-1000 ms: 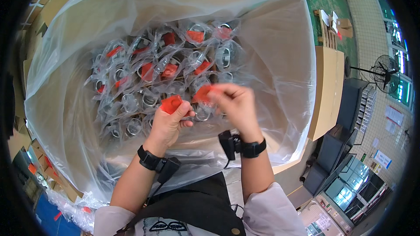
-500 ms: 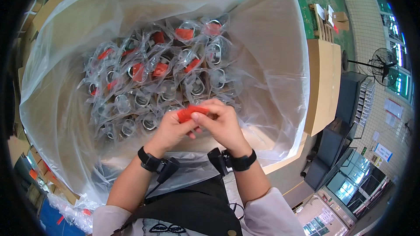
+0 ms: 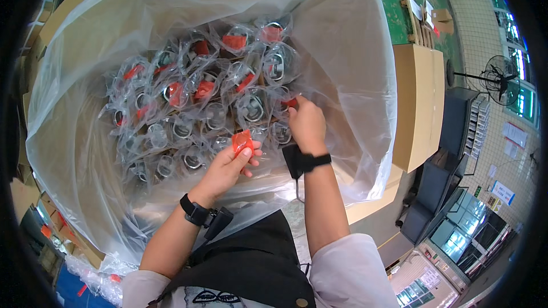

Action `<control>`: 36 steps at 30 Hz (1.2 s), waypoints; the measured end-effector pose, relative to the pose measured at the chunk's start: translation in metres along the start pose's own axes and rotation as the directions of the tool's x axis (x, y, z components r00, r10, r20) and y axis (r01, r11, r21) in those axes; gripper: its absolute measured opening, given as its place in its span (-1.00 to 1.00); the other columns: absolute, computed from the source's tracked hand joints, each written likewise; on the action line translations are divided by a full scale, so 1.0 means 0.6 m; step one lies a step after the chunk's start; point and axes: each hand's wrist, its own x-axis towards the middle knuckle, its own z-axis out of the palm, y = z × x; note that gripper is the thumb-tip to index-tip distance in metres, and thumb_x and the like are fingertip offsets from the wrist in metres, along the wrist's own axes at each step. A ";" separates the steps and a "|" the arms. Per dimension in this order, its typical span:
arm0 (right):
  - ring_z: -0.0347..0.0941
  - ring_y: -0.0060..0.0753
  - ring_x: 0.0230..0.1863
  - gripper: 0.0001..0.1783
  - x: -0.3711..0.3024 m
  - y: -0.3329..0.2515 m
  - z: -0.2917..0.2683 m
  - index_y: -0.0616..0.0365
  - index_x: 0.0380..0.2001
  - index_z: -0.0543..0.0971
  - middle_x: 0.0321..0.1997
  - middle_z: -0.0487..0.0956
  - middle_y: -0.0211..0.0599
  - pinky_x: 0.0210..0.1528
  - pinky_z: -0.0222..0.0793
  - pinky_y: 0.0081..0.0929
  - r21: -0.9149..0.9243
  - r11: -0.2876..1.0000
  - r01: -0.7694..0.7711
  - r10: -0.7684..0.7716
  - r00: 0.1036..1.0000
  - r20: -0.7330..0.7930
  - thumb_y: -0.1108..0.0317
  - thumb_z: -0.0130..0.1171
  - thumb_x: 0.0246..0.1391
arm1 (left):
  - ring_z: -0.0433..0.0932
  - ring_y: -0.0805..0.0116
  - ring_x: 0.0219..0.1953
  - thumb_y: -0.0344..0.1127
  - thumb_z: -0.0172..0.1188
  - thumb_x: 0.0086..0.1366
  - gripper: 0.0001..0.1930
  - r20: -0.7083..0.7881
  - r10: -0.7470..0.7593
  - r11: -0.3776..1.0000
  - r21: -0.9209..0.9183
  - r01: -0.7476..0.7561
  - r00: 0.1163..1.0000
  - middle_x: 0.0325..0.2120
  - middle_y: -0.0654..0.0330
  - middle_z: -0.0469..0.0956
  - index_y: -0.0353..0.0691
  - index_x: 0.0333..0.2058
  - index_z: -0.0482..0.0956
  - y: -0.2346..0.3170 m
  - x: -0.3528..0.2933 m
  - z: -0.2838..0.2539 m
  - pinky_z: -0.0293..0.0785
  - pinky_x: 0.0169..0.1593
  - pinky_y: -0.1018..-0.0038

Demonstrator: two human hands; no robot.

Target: The person places small red items into clear plastic bags and arranges them into a cardboard box lined with a plastic bag. They then place a cardboard divider on top of the items and close the box flaps.

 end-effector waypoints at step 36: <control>0.54 0.17 -0.24 -0.80 -0.065 -0.195 0.127 0.36 -0.28 0.53 -0.31 0.58 0.17 -0.18 0.47 -0.09 0.235 0.899 0.369 -0.424 0.869 0.254 0.51 0.05 0.00 | 0.29 0.23 0.19 0.32 -0.31 0.36 -0.13 -0.275 -0.098 0.976 -0.215 0.038 0.957 0.41 0.18 -0.40 -0.14 0.38 -0.37 0.025 -0.077 -0.086 0.41 0.02 0.25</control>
